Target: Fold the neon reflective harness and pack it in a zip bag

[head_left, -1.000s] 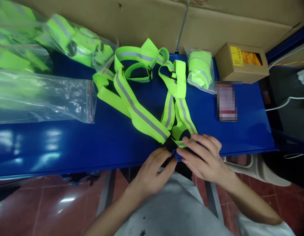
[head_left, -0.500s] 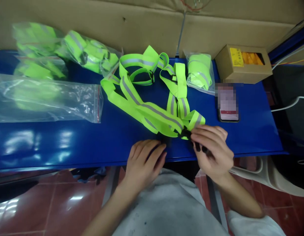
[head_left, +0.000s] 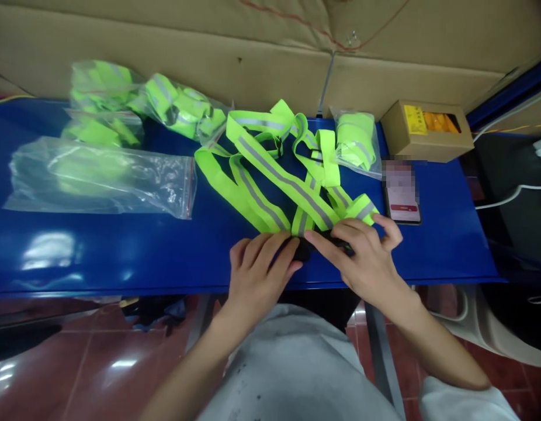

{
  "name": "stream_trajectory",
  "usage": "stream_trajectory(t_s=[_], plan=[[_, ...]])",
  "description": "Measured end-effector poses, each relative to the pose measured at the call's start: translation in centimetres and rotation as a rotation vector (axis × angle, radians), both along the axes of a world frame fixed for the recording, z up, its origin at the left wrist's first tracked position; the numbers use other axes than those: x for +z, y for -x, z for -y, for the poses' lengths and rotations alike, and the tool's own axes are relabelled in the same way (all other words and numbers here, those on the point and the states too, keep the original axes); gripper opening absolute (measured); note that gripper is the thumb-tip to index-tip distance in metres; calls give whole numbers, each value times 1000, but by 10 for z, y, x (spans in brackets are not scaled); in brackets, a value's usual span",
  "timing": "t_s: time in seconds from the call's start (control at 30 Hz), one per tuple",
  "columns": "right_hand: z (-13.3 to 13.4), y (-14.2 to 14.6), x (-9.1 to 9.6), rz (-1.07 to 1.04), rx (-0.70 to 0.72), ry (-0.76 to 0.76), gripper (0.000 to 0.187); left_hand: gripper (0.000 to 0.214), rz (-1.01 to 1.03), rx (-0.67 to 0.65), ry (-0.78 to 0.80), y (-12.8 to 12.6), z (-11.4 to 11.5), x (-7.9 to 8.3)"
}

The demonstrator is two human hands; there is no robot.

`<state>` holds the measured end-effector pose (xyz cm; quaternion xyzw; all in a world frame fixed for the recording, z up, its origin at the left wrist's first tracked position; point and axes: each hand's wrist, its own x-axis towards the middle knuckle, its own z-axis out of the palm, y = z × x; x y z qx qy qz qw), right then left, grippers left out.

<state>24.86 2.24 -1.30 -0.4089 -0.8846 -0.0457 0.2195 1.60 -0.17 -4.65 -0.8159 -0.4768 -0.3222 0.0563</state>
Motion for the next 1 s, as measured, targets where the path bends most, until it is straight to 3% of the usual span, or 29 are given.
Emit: stream_trajectory(t_s=[0.1,0.2,0.33,0.5,0.73,1.0], plan=[[-4,-3,4,-75,29,129,60,18,265,-75,77,0,-10,3],[-19,-6,13,-239,71,200,41,22,418,-145,200,0,-30,7],[-57,-13,26,-313,146,283,22,36,356,-254,363,1,-66,13],[-98,-15,34,-242,298,522,21,45,237,-404,517,5,-96,10],[-99,-10,27,-161,358,650,21,39,204,-469,525,11,-97,-5],[-98,-14,26,-238,315,651,19,58,324,-441,701,13,-93,-7]])
